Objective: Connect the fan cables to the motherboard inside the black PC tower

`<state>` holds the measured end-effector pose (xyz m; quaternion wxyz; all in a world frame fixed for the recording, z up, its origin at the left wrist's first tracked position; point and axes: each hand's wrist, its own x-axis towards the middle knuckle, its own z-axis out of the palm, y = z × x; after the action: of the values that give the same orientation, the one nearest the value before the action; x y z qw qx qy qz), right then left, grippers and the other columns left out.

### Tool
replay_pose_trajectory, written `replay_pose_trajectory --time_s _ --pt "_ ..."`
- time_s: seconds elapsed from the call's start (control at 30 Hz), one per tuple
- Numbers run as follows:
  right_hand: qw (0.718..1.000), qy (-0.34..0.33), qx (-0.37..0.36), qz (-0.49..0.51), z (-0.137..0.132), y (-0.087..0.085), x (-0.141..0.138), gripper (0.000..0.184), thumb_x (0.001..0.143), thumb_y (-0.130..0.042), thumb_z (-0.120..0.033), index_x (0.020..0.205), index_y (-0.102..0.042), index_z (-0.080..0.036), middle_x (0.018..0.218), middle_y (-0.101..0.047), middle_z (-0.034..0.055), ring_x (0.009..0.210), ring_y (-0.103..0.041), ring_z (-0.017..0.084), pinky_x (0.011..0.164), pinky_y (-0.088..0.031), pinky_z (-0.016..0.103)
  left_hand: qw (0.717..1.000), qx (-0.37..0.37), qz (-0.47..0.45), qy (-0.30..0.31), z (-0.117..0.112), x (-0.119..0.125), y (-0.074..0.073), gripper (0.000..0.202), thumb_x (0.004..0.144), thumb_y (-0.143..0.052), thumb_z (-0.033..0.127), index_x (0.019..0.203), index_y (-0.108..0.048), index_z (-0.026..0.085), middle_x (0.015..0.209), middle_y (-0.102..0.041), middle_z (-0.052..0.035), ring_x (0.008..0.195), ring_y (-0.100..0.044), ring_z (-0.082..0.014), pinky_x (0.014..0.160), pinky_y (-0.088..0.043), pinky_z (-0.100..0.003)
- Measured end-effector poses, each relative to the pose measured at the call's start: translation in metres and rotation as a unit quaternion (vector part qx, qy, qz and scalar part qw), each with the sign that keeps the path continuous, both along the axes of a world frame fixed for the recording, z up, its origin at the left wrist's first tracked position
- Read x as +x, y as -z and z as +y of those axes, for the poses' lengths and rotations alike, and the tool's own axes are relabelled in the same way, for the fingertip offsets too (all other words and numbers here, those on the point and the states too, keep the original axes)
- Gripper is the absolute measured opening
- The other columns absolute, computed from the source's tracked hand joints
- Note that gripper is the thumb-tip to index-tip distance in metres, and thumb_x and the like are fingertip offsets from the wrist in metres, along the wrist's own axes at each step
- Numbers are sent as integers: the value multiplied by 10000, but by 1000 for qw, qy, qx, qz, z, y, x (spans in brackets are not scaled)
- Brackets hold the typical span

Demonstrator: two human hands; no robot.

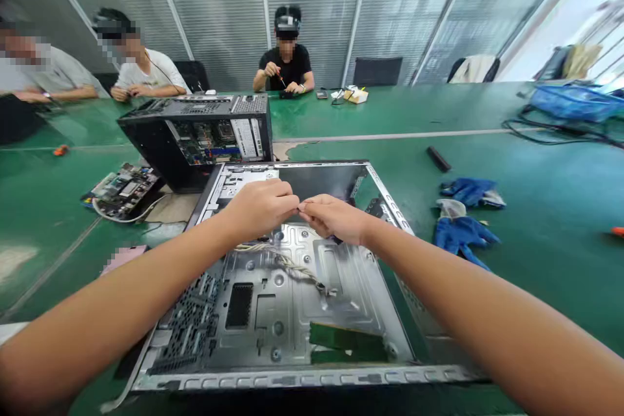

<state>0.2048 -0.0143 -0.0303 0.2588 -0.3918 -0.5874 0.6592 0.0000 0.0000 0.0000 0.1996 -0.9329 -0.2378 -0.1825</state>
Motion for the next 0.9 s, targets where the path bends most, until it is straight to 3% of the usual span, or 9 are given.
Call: replay_pose_trajectory --time_s 0.3,0.63,0.9 --pt "1000 21 -22 -1 -3 -7 -6 323 849 -598 -424 668 -455 -197 506 -244 -94 463 -154 64 455 -137 233 999 -18 4 -35 -3 1 0 245 952 -486 230 764 -632 176 836 -620 -55 765 -506 -165 563 -319 -278" --pt "998 22 23 -51 0 -1 -8 331 866 -565 -438 666 -442 -205 464 -260 -93 420 -189 65 439 -157 238 995 -50 44 -73 -2 2 3 302 959 -462 295 758 -653 174 655 -585 -47 663 -511 -168 546 -296 -283" --pt "998 38 13 -45 -2 -5 -10 362 860 -580 -434 637 -408 -207 479 -228 -93 442 -165 65 453 -157 240 996 6 78 -41 -8 2 -4 154 913 -492 160 846 -631 176 696 -615 -36 675 -544 -153 539 -312 -275"
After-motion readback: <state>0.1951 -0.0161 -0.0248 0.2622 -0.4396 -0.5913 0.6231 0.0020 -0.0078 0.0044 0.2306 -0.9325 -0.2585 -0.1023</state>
